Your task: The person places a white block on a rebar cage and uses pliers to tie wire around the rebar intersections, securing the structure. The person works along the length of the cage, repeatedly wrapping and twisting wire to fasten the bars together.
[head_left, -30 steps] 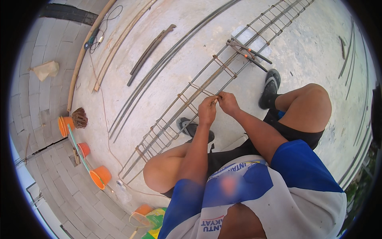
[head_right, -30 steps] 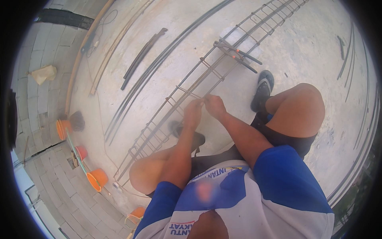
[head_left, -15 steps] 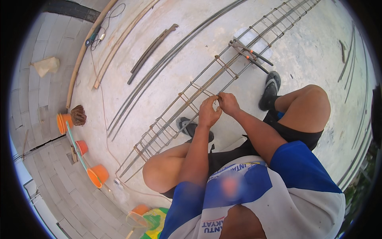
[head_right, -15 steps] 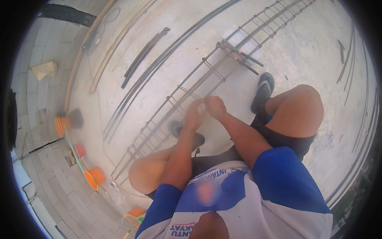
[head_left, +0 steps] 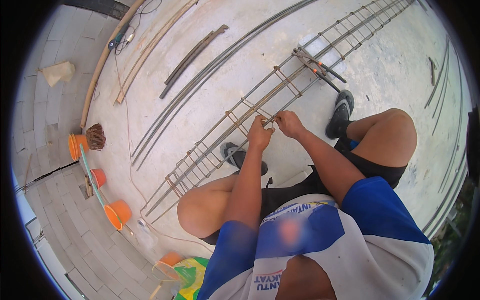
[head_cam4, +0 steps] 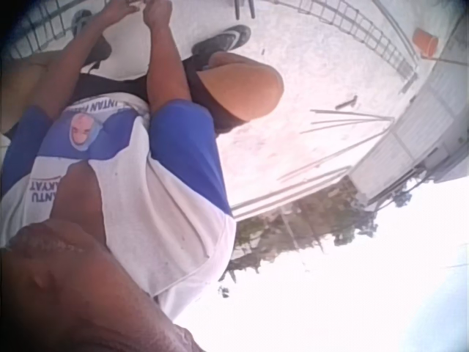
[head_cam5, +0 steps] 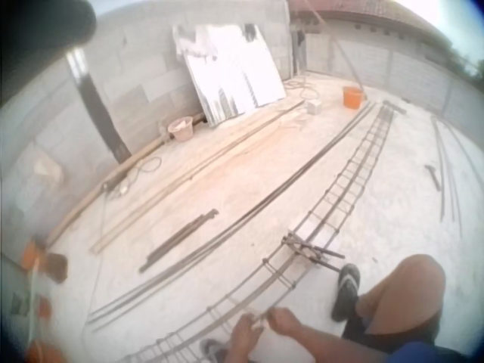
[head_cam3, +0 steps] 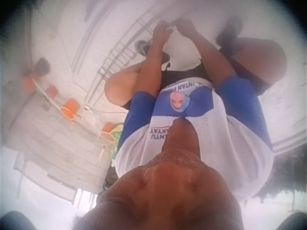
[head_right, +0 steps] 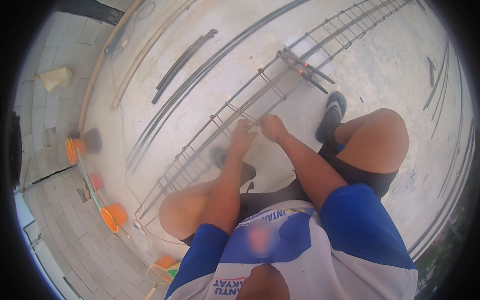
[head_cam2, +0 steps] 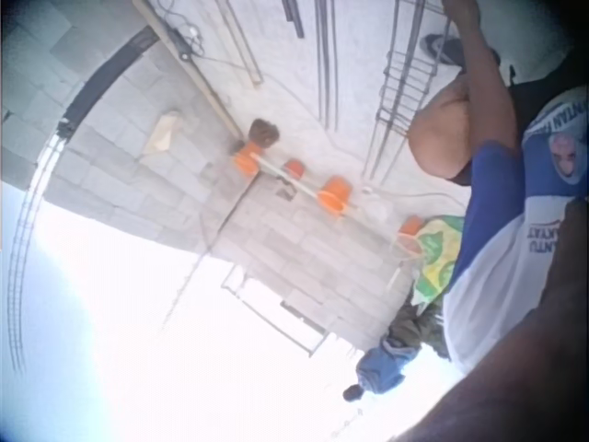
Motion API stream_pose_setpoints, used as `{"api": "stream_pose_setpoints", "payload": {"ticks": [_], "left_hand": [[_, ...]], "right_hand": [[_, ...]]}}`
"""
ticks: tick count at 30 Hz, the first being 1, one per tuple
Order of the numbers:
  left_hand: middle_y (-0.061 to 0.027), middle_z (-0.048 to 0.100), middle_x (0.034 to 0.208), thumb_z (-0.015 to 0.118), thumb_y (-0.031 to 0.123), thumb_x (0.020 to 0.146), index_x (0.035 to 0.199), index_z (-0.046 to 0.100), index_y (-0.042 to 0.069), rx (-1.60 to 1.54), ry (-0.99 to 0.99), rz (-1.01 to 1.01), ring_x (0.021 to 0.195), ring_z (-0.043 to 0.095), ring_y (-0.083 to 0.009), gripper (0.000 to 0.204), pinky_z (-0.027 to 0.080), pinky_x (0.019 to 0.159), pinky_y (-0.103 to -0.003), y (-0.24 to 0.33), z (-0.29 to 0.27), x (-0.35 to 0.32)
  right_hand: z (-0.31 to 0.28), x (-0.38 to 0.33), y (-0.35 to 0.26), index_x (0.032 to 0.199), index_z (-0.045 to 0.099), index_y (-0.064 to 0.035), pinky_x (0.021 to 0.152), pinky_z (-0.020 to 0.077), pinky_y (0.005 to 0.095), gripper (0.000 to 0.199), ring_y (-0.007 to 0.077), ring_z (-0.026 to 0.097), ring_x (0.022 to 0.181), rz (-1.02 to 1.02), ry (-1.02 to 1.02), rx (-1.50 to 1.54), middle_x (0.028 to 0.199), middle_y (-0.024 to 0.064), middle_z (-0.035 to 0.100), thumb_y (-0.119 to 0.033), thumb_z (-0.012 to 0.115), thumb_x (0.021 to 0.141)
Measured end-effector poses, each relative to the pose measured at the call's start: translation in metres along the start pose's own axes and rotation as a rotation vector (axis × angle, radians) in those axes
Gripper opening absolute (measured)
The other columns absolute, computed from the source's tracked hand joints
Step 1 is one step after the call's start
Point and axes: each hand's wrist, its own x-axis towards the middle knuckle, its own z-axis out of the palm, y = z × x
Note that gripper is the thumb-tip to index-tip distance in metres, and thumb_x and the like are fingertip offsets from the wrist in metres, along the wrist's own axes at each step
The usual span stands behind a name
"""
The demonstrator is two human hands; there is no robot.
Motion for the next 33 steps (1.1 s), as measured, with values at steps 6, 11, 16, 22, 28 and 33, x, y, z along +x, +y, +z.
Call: {"api": "stream_pose_setpoints", "payload": {"ticks": [6, 11, 16, 22, 28, 33], "left_hand": [[-0.0163, 0.066, 0.103, 0.068, 0.023, 0.081, 0.102, 0.060, 0.008, 0.226, 0.033, -0.001, 0.099, 0.063, -0.0341, 0.028, 0.049, 0.081, -0.045, 0.006, 0.010, 0.002], [-0.0194, 0.067, 0.094, 0.066, 0.020, 0.081, 0.102, 0.060, 0.006, 0.281, -0.026, -0.064, 0.096, 0.063, -0.0351, 0.026, 0.050, 0.079, -0.045, 0.009, 0.011, 0.015], [-0.0205, 0.068, 0.095, 0.065, 0.013, 0.078, 0.114, 0.060, 0.005, -0.002, 0.003, -0.032, 0.095, 0.065, -0.0309, 0.037, 0.050, 0.080, -0.041, -0.010, 0.010, 0.026], [-0.0140, 0.065, 0.092, 0.067, 0.011, 0.075, 0.119, 0.056, -0.008, -0.650, -0.064, -0.333, 0.083, 0.060, -0.0195, 0.049, 0.046, 0.077, -0.032, 0.011, -0.013, 0.030], [-0.0118, 0.067, 0.087, 0.069, 0.012, 0.076, 0.104, 0.065, -0.004, -0.734, 0.015, -0.325, 0.081, 0.062, -0.0198, 0.032, 0.048, 0.072, -0.033, 0.007, -0.010, 0.031], [-0.0177, 0.067, 0.084, 0.065, 0.015, 0.079, 0.087, 0.065, 0.003, -0.079, 0.137, -0.128, 0.078, 0.064, -0.0314, 0.015, 0.050, 0.070, -0.038, 0.002, -0.001, 0.035]], "right_hand": [[-0.003, 0.006, -0.001, 0.084, 0.068, 0.0002, 0.071, 0.0495, 0.0457, 0.019, 0.0394, 0.063, 0.078, 0.004, -0.052, -0.059, 0.082, 0.0219, 0.066, -0.017, 0.059, 0.085], [0.001, 0.002, -0.008, 0.083, 0.066, 0.0000, 0.068, 0.0496, 0.0456, 0.019, 0.0383, 0.063, 0.075, 0.071, -0.013, -0.073, 0.077, 0.0205, 0.066, -0.018, 0.061, 0.085], [0.008, -0.001, -0.014, 0.084, 0.062, -0.0027, 0.068, 0.0488, 0.0480, 0.017, 0.0391, 0.063, 0.075, 0.002, 0.012, -0.155, 0.076, 0.0196, 0.065, -0.019, 0.060, 0.087], [0.011, -0.001, -0.008, 0.083, 0.060, -0.0020, 0.067, 0.0481, 0.0495, 0.016, 0.0396, 0.062, 0.075, -0.003, 0.005, -0.216, 0.076, 0.0199, 0.064, -0.017, 0.059, 0.087], [0.010, -0.004, -0.008, 0.083, 0.058, -0.0018, 0.066, 0.0478, 0.0494, 0.015, 0.0392, 0.062, 0.073, -0.050, 0.036, -0.210, 0.075, 0.0196, 0.064, -0.016, 0.059, 0.087], [0.013, -0.003, -0.004, 0.083, 0.057, -0.0018, 0.064, 0.0474, 0.0492, 0.015, 0.0391, 0.062, 0.072, -0.067, 0.055, -0.230, 0.074, 0.0192, 0.063, -0.016, 0.058, 0.087]]}}
